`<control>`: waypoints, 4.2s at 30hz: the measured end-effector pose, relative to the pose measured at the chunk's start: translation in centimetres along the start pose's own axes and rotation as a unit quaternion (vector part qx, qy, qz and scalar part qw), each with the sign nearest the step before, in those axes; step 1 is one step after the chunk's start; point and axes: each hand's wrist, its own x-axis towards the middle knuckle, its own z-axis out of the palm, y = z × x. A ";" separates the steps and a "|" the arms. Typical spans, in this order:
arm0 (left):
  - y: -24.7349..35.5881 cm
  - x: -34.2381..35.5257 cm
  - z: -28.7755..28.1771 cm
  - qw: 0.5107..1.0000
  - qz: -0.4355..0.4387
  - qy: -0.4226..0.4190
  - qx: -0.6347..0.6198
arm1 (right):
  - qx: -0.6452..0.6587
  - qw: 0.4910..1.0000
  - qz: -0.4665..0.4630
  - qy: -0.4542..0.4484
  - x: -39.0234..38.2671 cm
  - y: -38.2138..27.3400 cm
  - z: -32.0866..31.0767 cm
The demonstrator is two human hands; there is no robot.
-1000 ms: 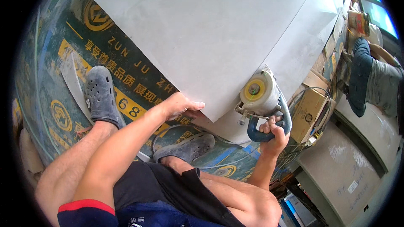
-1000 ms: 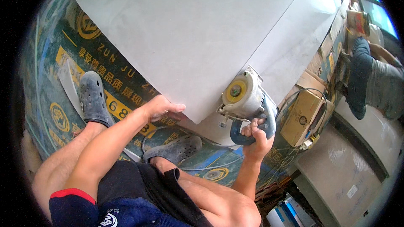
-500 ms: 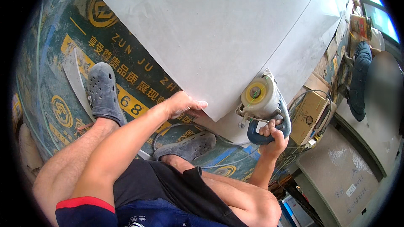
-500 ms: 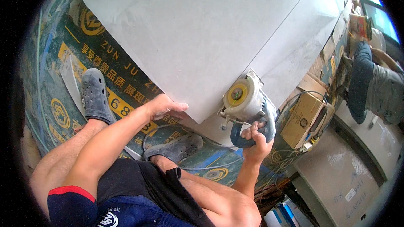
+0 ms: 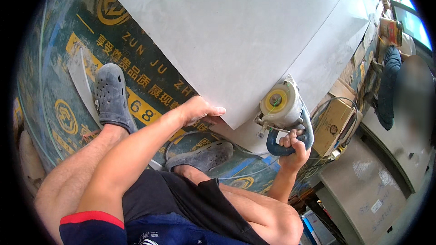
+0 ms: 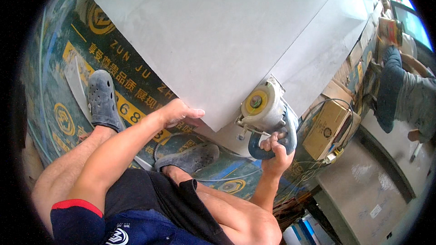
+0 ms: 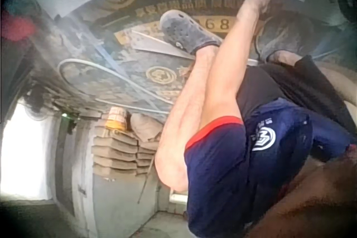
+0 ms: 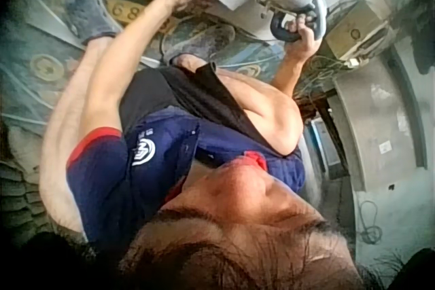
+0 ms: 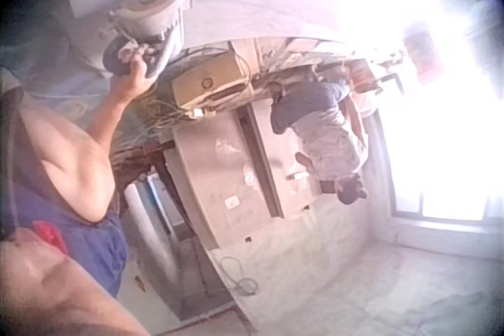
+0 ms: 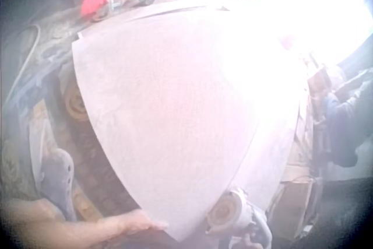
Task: The person uses a circular saw to cut straight and angled lines into large ceramic tiles while kneeling on the floor.
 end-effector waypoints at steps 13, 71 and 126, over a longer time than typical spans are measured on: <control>0.5 -0.4 0.4 1.000 -0.008 0.001 0.009 | 0.006 1.000 -0.004 -0.001 -0.4 0.2 -0.2; -0.2 0.6 0.2 1.000 0.010 -0.014 0.013 | 0.026 1.000 -0.012 0.013 -2.8 1.4 -0.9; 0.5 0.5 1.4 0.998 0.048 0.000 0.026 | 0.030 0.999 -0.041 -0.008 -4.2 3.5 -2.3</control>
